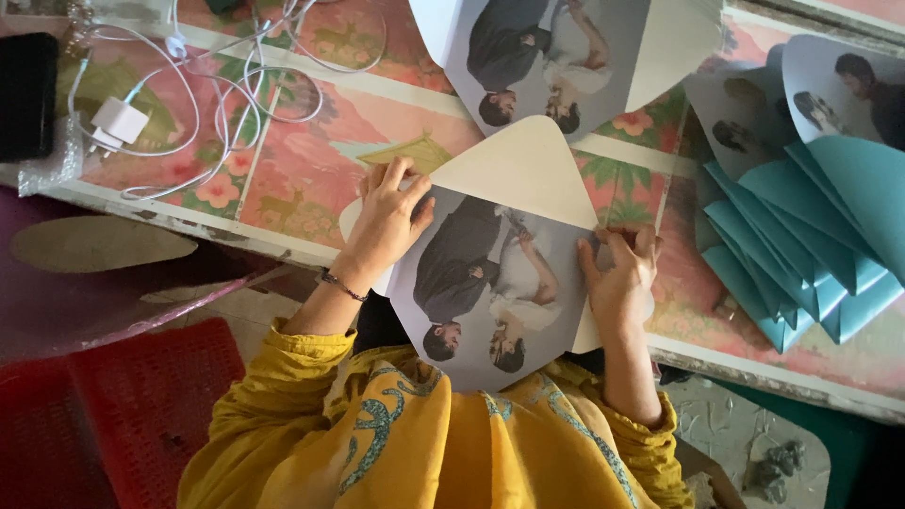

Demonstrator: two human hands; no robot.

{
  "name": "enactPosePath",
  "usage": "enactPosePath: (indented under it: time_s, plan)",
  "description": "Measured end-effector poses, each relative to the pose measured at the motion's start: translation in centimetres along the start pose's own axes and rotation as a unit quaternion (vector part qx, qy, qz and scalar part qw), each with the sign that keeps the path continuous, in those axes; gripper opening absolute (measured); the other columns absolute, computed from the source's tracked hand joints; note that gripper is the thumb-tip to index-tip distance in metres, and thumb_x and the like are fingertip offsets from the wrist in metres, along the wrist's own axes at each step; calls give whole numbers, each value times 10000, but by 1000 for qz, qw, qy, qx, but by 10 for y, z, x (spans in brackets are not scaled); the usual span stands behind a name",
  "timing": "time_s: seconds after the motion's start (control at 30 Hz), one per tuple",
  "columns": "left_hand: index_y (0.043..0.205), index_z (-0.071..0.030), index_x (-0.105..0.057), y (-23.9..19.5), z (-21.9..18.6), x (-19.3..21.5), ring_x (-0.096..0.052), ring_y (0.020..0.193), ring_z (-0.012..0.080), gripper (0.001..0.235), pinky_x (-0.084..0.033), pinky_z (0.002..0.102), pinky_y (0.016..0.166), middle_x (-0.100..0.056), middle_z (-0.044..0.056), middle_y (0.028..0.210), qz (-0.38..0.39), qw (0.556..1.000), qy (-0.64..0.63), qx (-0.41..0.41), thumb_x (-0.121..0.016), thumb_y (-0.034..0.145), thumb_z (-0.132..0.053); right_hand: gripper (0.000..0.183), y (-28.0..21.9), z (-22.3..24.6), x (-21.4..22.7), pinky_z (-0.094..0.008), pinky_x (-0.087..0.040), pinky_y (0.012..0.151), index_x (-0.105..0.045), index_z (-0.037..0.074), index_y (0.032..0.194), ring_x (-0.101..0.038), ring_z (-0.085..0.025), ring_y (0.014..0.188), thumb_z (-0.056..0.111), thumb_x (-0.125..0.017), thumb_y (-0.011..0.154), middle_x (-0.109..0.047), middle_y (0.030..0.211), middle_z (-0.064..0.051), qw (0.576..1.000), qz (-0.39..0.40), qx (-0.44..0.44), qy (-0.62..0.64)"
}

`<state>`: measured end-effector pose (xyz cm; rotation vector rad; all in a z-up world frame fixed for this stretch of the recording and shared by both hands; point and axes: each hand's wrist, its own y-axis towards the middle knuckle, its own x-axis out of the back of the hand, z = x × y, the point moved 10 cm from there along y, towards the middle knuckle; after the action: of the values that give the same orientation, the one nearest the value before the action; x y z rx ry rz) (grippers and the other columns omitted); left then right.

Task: The person inserts a printed photograph into a teal envelope, folds the flaps, and seals it with a gold sticker. They repeat this process for several cards and then use a green tool to press along the spine of a stack of white paper.

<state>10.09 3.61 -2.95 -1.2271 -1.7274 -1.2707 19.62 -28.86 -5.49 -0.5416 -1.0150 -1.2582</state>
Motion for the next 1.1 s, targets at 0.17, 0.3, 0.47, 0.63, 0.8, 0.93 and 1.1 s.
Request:
enactPosePath:
  time_s: [0.17, 0.3, 0.47, 0.63, 0.8, 0.93, 1.1]
  plan:
    - [1186, -179, -694, -3, -7, 9, -620, 1054, 343, 247, -480, 506, 875, -531, 96, 1222, 33, 995, 93, -28, -690, 960, -280, 304, -9, 9, 14, -629, -469, 976, -749, 119, 1237, -499, -399, 1155, 274, -761, 976, -484, 1158, -121, 996, 22, 68, -53]
    - [1498, -244, -607, -20, 7, 31, -600, 1130, 458, 592, -457, 593, 903, -558, 202, 1398, 113, 990, 83, 27, -738, 934, -367, 485, -19, 17, 46, -720, -457, 955, -654, -29, 1376, -542, -571, 1212, 208, -791, 976, -602, 1233, -316, 999, 33, 18, -18]
    - [1370, 6, -643, -69, 56, 62, -639, 1113, 478, 592, -472, 564, 983, -666, 286, 1241, -63, 959, -204, 187, -876, 830, -66, 437, -63, -81, 45, -452, -547, 907, -680, -30, 1258, -665, -323, 978, 31, -897, 884, -704, 1057, -218, 953, -88, -83, 278]
    - [1218, -12, -730, -109, 72, 31, -695, 1037, 372, 442, -523, 490, 933, -719, 227, 1102, -163, 901, -280, 289, -892, 869, -231, 195, -64, -36, 21, -322, -582, 801, -738, 66, 1052, -697, -167, 817, 23, -815, 878, -726, 907, -82, 849, -119, -175, 485]
    - [1572, 49, -269, -43, -61, 49, -236, 1424, 694, 772, -293, 744, 1147, -199, 468, 1571, 33, 941, -335, 19, -688, 1003, -262, 541, -30, 80, 17, -686, -422, 1073, -490, -24, 1302, -485, -609, 1331, 126, -835, 914, -457, 1427, -361, 923, -1, 55, 380]
    - [1595, 29, -280, -53, -64, 12, -167, 1480, 655, 827, -286, 784, 1118, -143, 418, 1623, 119, 980, -158, 30, -667, 1019, -422, 632, -38, 107, 4, -704, -446, 1078, -569, -45, 1314, -374, -665, 1388, 335, -836, 885, -285, 1582, -385, 984, 64, 113, 121]
    - [1591, 0, -359, -53, -65, 6, -193, 1508, 581, 706, -280, 707, 1157, -177, 364, 1648, 132, 990, -27, 46, -609, 1058, -390, 544, -47, 101, -15, -643, -409, 1127, -585, -23, 1310, -359, -568, 1460, 413, -696, 1005, -330, 1565, -355, 986, 48, 159, -17]
